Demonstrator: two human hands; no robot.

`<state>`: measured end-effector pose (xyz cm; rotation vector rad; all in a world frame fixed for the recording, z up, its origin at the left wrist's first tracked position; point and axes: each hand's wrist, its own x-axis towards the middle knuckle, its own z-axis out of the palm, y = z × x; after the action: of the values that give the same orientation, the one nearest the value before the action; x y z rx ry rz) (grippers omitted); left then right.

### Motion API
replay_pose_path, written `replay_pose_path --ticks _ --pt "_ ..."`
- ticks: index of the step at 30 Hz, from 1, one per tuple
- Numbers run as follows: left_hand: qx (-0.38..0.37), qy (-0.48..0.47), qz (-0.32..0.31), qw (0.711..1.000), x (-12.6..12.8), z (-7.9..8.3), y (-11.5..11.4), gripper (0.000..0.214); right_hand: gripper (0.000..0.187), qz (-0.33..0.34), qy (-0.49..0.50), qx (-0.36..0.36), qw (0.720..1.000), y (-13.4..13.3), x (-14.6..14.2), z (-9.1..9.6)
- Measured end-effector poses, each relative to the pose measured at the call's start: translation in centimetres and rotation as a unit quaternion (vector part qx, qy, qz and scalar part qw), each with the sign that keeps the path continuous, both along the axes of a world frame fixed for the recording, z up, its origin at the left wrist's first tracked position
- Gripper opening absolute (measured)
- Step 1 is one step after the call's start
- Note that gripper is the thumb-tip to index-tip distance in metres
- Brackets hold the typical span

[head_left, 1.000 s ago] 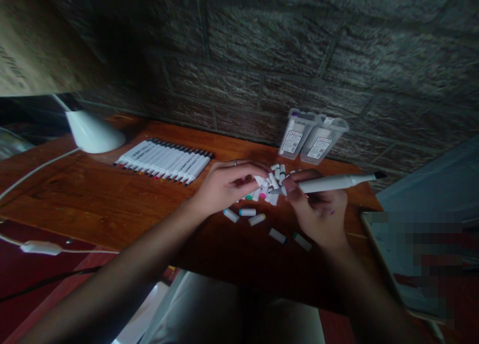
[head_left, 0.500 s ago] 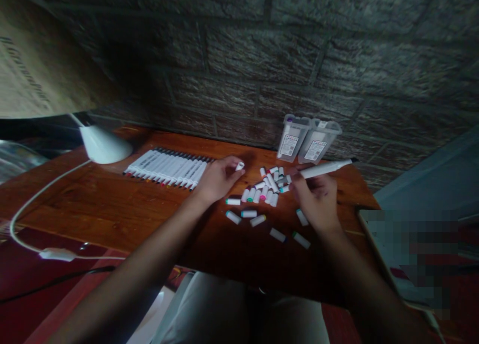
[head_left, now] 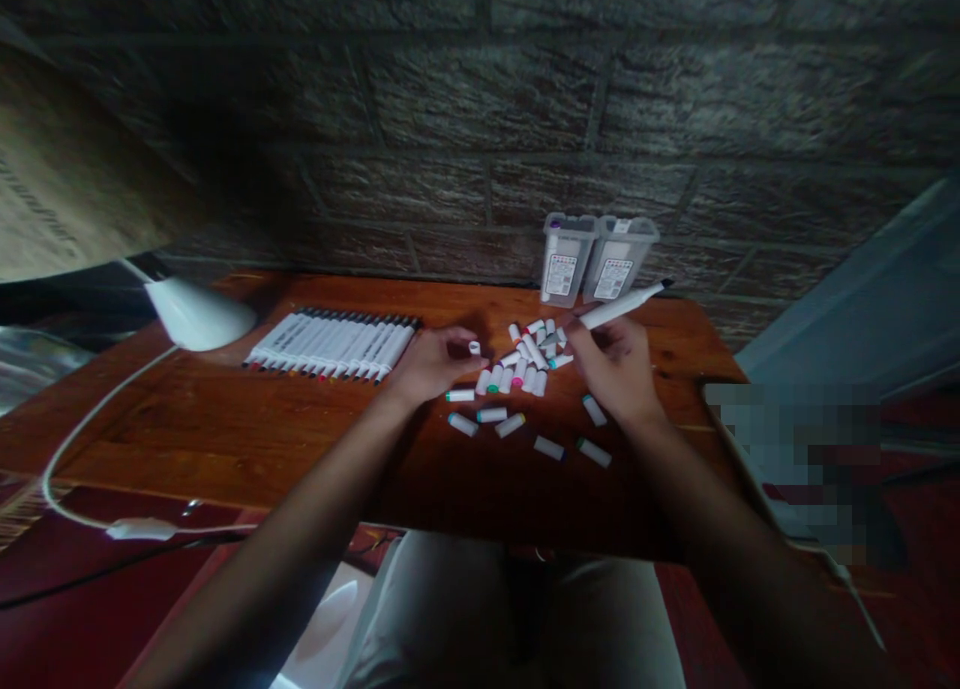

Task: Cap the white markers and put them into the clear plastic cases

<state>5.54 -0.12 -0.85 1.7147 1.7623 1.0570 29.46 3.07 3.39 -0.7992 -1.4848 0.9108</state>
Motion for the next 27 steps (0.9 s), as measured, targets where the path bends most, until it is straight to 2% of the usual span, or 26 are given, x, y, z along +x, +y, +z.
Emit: replay_pose_path --ticks 3,5,9,11,13,15,17,21,27 --pt "-0.001 -0.021 0.007 1.0 -0.1 0.5 0.0 0.061 0.016 -0.001 -0.009 0.011 1.0 0.3 0.2 -0.1" --pt "0.013 -0.031 0.02 0.999 -0.2 1.2 -0.2 0.063 0.019 0.002 -0.015 0.014 1.0 0.5 0.3 -0.2" --pt "0.137 -0.031 0.038 0.989 0.9 3.3 -1.1 0.036 0.02 0.01 -0.009 0.003 1.0 0.8 0.3 -0.4" --pt "0.197 -0.014 -0.014 0.98 2.1 4.0 -1.8 0.027 0.022 0.012 -0.003 0.002 1.0 0.9 0.2 -0.6" --pt "0.215 0.044 -0.156 0.963 3.7 4.1 -2.6 0.02 0.025 0.0 0.007 0.005 1.0 1.1 0.1 -0.7" --pt "0.219 0.109 -0.291 0.925 5.1 3.9 -3.1 0.02 0.027 -0.028 0.013 0.007 1.0 1.4 0.0 -0.8" --pt "0.222 0.15 -0.361 0.893 6.0 3.4 -3.2 0.025 0.027 -0.053 0.024 -0.001 0.998 1.9 0.2 -0.7" --pt "0.203 0.185 -0.399 0.875 6.6 3.0 -3.0 0.024 0.034 -0.094 0.065 -0.05 0.992 2.9 0.8 -0.4" --pt "0.179 0.225 -0.412 0.865 7.1 2.4 -3.2 0.016 0.033 -0.094 0.082 -0.068 0.99 3.1 1.1 -0.3"
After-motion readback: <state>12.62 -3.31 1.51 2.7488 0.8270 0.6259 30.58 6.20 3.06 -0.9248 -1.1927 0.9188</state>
